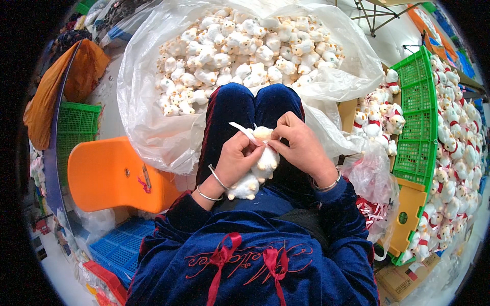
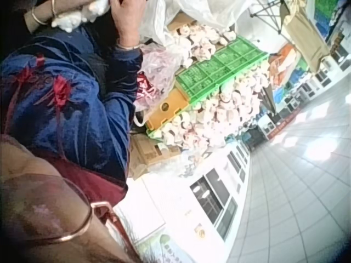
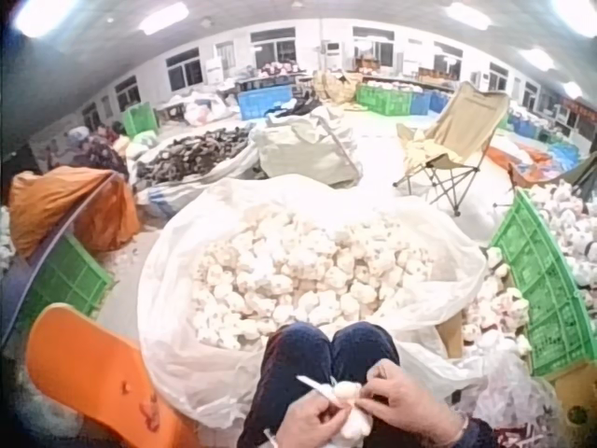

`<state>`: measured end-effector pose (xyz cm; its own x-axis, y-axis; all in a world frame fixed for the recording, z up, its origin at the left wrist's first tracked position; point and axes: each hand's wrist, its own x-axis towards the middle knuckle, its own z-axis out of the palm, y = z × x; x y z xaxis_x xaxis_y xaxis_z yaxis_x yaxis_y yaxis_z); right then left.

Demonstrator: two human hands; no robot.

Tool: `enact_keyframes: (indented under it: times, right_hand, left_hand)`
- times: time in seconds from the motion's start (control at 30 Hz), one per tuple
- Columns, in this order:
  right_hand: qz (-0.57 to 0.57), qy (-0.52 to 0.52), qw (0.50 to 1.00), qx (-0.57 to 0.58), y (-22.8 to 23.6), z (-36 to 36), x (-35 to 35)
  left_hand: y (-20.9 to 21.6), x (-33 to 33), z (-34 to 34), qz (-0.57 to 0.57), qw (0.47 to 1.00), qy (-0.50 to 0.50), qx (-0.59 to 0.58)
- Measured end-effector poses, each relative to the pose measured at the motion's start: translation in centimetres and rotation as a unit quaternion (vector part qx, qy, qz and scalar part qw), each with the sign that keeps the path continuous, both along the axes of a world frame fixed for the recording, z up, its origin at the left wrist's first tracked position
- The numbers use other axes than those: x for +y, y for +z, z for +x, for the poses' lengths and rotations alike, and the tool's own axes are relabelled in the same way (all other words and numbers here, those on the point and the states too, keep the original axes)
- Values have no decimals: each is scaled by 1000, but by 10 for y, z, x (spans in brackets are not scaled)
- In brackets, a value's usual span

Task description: The person sits cross-legged and ties red ribbons around the necks of small white plush toys. They pick up each toy, wrap the ribbon, and adjust the knot before placing the finished item aside.

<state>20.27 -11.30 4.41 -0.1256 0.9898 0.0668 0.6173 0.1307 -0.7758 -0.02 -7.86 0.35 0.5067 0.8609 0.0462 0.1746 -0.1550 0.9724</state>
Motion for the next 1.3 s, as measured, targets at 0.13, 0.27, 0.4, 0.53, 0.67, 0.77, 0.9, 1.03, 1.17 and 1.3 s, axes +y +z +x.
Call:
enact_keyframes:
  times: [0.13,0.27,0.4,0.53,0.67,0.77,0.9,1.03,1.17,1.3]
  right_hand:
    - [109,16,992,-55,9,-1,7]
    - [176,33,979,-93,11,-5,15]
    - [-11,15,998,-53,10,-3,4]
    - [-34,37,999,-22,3,5,-11]
    - [11,92,991,-96,14,7,-18]
    - [29,102,993,-59,15,9,-18]
    - [-29,110,993,43,-4,13,-14]
    - [-202,-29,968,146,-2,1,-15]
    - [-232,-64,959,152,-4,-8,-11]
    - [-204,-81,967,131,-9,-12,-8]
  left_hand:
    - [-5,2,1,47,999,-2,8]
    - [2,2,4,48,999,11,14]
    - [-5,3,2,37,999,16,14]
    - [4,1,2,47,999,21,1]
    - [4,-1,0,103,994,6,34]
    - [3,-1,-1,146,988,-9,47]
    - [-3,-1,1,131,991,0,10]
    - [2,-1,0,92,996,1,20]
    - [2,-3,1,41,999,16,-3]
    - [2,-1,-1,75,997,2,28]
